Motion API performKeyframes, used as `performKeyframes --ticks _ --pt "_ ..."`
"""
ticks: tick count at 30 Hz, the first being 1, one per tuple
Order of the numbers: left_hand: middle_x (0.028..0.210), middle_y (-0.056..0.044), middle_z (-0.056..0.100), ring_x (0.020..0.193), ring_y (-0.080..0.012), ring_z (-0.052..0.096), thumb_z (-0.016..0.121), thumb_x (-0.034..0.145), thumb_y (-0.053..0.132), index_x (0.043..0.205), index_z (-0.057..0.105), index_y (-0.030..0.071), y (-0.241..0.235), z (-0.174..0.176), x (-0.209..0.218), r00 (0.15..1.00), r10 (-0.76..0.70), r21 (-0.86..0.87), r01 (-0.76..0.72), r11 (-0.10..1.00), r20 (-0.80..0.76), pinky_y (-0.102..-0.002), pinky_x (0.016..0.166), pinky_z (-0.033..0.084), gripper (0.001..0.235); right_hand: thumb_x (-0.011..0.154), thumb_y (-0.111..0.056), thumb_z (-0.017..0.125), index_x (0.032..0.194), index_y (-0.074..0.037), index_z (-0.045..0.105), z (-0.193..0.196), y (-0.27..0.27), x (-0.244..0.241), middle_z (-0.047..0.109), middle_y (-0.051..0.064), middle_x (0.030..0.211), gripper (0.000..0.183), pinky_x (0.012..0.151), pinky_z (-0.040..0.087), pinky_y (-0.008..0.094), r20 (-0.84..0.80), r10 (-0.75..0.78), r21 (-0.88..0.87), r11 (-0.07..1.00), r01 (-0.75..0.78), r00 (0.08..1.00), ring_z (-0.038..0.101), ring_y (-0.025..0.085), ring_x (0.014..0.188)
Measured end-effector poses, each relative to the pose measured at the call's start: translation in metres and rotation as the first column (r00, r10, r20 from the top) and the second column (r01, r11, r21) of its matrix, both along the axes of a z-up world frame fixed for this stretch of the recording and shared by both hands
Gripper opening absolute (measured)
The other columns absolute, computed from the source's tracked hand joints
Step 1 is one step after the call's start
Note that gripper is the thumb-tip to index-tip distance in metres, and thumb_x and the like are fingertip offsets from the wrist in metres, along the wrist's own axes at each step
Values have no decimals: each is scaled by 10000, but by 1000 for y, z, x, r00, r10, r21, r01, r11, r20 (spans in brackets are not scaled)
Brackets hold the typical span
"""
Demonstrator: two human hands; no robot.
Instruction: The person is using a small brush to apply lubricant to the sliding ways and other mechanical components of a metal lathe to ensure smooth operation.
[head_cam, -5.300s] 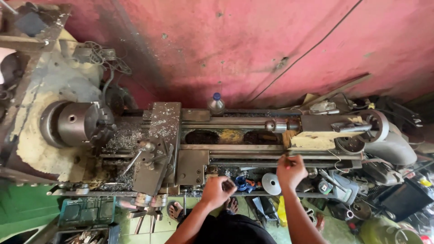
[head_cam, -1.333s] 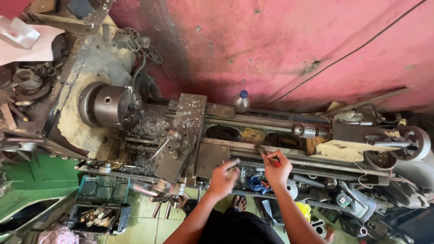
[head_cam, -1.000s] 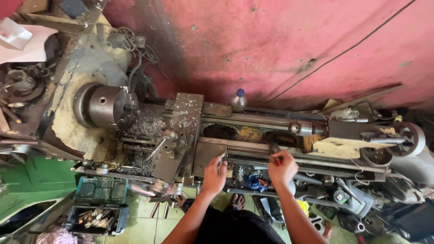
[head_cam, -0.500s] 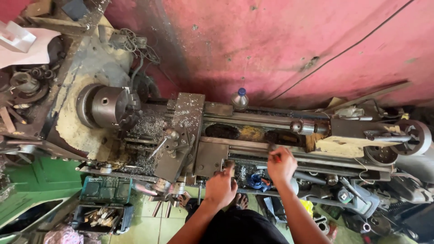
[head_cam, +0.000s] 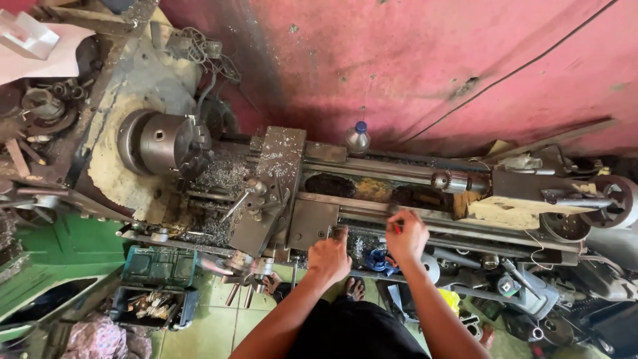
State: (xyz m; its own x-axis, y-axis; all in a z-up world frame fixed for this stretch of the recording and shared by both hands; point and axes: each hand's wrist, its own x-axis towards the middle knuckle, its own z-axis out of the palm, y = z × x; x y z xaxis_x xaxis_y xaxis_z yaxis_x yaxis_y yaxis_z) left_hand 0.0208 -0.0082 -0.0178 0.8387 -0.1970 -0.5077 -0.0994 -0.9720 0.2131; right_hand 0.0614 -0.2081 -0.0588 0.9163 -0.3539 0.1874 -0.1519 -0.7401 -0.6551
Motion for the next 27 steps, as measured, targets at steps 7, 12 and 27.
performKeyframes --ticks 7,12,27 --pt "570 53 403 444 -70 300 601 1027 434 1679 -16 151 4 22 -17 1000 -16 -10 16 1000 -27 -214 380 259 941 820 -39 795 736 -176 655 34 -4 10 738 3 821 214 553 549 323 22 11 187 982 -15 1000 697 151 636" --pt "577 23 507 461 -88 413 595 1033 402 1664 4 103 12 36 -8 998 56 -66 -57 996 -22 -229 413 391 915 768 -54 679 764 -224 671 53 -7 7 678 43 961 170 538 521 494 -267 -177 -158 978 138 947 680 324 752" --pt "1433 -113 597 1407 -278 367 657 878 216 1452 541 7 -10 36 39 945 -195 -12 205 979 261 -500 1144 326 621 787 -318 843 824 -268 664 0 -22 29 745 -33 801 189 917 510 415 -202 -176 -120 981 154 963 726 317 883"
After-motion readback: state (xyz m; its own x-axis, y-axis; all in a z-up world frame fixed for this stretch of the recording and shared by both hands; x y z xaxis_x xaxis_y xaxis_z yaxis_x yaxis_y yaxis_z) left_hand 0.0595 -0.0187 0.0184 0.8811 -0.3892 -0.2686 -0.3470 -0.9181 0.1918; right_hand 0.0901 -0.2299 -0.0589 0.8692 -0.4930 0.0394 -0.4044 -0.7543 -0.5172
